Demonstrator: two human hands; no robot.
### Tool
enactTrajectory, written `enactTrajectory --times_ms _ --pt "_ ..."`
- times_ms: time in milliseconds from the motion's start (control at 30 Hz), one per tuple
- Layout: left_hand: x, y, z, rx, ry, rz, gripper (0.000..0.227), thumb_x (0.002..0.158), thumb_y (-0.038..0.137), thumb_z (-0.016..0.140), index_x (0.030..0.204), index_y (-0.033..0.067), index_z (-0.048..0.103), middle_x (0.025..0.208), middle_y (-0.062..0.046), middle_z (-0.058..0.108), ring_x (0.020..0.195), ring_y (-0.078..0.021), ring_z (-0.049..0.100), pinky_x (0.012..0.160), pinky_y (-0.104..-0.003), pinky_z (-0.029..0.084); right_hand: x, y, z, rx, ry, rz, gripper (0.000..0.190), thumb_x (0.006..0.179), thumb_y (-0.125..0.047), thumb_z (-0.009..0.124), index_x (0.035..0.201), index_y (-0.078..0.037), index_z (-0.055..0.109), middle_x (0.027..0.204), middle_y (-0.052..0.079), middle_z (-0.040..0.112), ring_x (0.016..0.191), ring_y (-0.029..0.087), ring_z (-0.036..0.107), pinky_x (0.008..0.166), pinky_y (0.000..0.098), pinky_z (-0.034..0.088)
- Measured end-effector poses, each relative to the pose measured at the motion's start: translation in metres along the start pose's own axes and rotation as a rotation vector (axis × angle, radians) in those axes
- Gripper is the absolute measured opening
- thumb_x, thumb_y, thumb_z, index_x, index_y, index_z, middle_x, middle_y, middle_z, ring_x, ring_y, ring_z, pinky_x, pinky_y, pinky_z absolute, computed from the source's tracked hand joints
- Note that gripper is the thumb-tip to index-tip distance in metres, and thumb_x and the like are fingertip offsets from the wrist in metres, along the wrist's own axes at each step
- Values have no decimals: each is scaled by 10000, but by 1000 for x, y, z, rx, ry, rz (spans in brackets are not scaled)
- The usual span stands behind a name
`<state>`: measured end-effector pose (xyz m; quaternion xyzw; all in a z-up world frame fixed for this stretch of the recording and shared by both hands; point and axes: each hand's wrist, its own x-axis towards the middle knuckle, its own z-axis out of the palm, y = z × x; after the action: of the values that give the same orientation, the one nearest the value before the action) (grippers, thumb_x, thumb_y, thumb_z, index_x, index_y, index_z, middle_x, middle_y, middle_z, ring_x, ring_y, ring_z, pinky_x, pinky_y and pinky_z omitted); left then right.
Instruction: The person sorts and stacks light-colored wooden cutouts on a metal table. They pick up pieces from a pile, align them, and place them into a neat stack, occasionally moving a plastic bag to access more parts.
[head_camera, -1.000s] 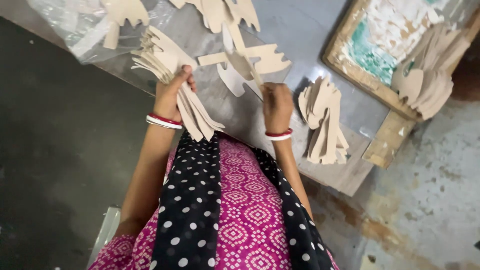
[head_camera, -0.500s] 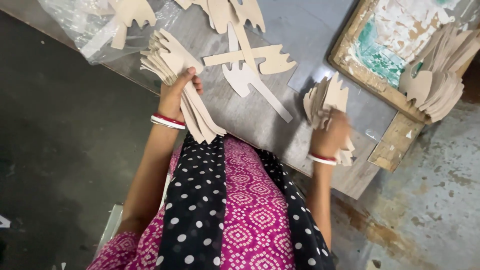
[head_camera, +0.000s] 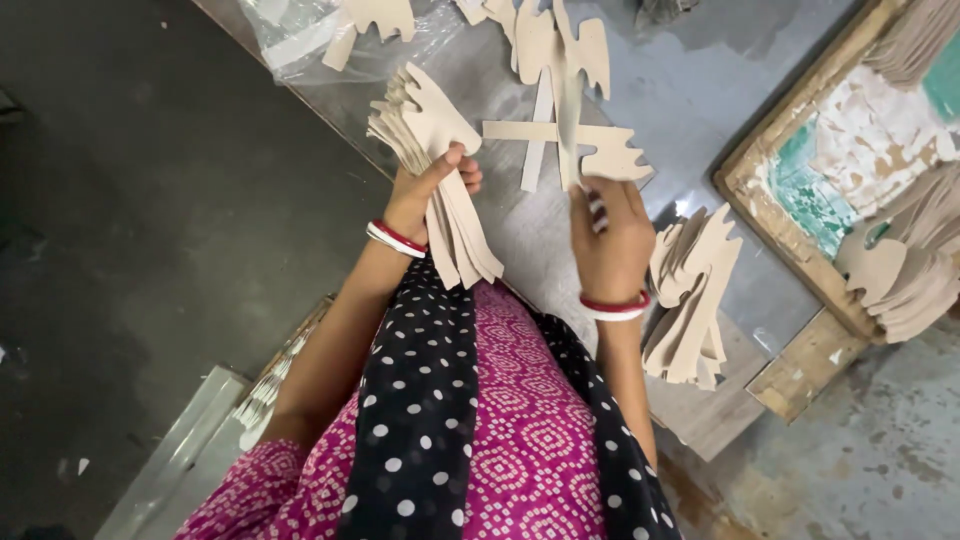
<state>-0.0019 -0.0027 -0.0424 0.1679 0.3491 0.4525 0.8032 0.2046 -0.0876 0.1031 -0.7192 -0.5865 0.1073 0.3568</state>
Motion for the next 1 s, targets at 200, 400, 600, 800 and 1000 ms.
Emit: enactTrajectory --times_ms 200,400,600,800,1000 --pt "-1 -12 -3 -114 -29 -69 526 870 446 748 1145 5 668 1030 -99 741 946 -215 717 858 -372 590 14 -37 53 -242 -263 -528 223 922 -88 644 1131 -103 720 1086 86 701 908 261 697 715 363 568" --pt "7 0 -15 -184 90 138 317 922 310 809 1003 66 623 815 -42 602 728 -192 599 707 -377 550 -10 -21 40 134 -474 -450 176 935 -190 685 1074 -116 763 962 55 694 833 248 689 692 355 569" --pt "-4 35 -29 -140 147 201 305 914 267 802 1052 59 628 816 -45 616 751 -187 641 713 -346 575 47 121 110 -613 164 -393 288 904 -346 718 1039 -94 682 1012 122 729 842 335 688 690 418 545" --pt "-6 23 -23 -106 161 203 366 884 208 840 1110 37 608 806 -56 618 696 -184 618 655 -332 545 56 154 145 -114 -98 17 229 940 -196 783 1000 -17 654 914 127 715 794 316 693 706 438 547" --pt "-16 24 -8 -152 200 85 322 886 310 778 989 46 625 819 -93 691 746 -214 688 701 -342 580 28 104 46 502 -149 209 185 1025 -108 689 1182 -24 641 972 42 704 785 100 653 687 246 556"
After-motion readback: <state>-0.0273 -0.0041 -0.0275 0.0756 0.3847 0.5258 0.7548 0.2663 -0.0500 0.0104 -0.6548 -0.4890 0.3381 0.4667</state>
